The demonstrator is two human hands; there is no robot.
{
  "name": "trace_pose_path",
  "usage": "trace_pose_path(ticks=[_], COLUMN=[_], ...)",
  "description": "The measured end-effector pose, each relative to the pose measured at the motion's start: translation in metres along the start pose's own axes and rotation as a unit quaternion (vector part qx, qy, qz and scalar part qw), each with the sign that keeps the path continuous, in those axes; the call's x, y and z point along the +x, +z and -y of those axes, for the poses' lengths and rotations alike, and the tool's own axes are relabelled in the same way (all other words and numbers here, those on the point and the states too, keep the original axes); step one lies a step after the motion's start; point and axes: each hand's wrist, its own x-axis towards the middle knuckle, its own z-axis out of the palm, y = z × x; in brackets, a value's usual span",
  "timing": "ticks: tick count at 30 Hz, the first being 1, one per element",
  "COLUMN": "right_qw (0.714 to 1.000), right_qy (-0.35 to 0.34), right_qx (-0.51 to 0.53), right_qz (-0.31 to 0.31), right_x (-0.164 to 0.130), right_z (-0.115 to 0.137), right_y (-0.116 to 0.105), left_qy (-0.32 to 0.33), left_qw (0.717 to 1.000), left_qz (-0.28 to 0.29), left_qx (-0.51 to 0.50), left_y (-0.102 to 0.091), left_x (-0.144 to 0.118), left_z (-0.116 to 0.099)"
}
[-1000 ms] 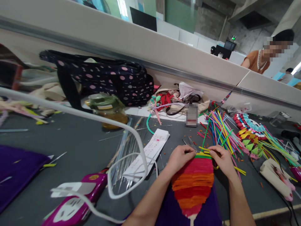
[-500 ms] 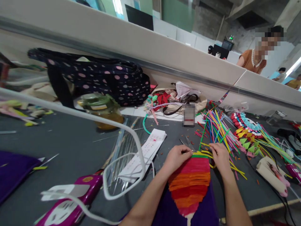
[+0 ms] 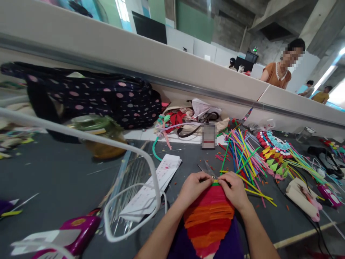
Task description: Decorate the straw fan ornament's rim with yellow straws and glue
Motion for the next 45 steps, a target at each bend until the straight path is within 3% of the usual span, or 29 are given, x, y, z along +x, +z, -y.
trace_pose_path(ticks=[13, 26, 37, 45], right_qw=[0.999, 1.0, 0.992, 0.991], right_qy=[0.021, 0.011, 0.083, 0.082], right_qx=[0.011, 0.019, 0.098, 0.108], right_qz=[0.022, 0.022, 0.013, 0.013], right_x=[-0.003, -0.004, -0.004, -0.004], right_z=[-0.003, 0.0, -0.011, -0.012], right_y=[0.002, 0.003, 0.006, 0.006], left_qy=[-0.022, -0.011, -0.024, -0.027], left_qw=[0.999, 0.999, 0.997, 0.998], left_qz=[0.026, 0.008, 0.018, 0.022], left_qx=[-0.026, -0.037, -0.077, -0.058], left_y=[0.002, 0.005, 0.005, 0.005], left_x=[0.0, 0.001, -0.002, -0.003], left_z=[0.0, 0.009, 0.0, -0.002])
